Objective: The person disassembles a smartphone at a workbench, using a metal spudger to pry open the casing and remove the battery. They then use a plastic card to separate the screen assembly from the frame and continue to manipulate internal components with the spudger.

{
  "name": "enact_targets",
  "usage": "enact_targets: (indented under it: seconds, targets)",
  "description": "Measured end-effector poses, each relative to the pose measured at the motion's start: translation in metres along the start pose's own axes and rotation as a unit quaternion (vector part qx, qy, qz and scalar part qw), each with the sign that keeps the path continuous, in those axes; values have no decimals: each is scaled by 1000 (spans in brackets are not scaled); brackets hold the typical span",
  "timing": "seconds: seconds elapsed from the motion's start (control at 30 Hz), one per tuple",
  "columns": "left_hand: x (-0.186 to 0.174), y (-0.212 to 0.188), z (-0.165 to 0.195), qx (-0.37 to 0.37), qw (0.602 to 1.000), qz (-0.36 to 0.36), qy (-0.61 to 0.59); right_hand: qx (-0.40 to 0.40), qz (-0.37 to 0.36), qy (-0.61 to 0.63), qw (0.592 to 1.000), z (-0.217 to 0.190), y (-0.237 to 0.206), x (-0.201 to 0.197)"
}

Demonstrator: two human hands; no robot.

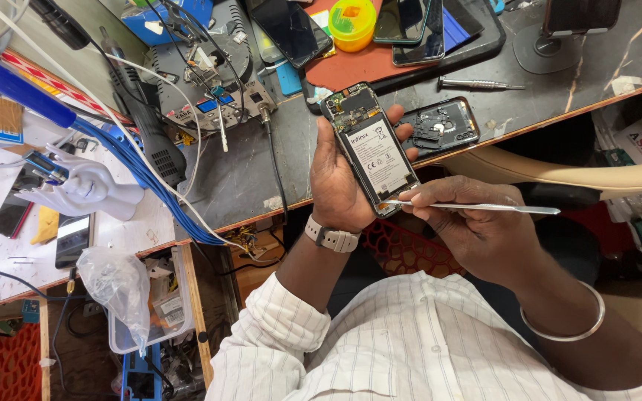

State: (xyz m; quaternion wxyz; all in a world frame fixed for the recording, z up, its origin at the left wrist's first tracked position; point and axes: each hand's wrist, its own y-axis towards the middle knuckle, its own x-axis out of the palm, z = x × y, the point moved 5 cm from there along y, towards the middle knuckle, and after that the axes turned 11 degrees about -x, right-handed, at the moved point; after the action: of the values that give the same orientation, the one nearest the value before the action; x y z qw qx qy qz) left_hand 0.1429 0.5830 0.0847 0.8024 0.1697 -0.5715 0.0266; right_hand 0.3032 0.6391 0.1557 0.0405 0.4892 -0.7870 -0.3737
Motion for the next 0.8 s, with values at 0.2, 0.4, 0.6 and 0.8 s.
enact_targets:
  seconds: [0.2, 0.4, 0.6, 0.8]
  targets:
    - [-1, 0, -1, -7, 1000, 1, -4, -11, -31, -49, 998, 0, 8, -1]
    - [-3, 4, -7, -12, 1000, 19, -3, 36, -82, -65, 994, 11, 19, -7]
    - [-12, 8, -1, 0, 997, 77, -12, -163, -27, -100, 981, 2, 11, 4]
    - [-19, 12, 1, 2, 994, 96, -56, -281, 31, -178, 943, 4, -5, 17]
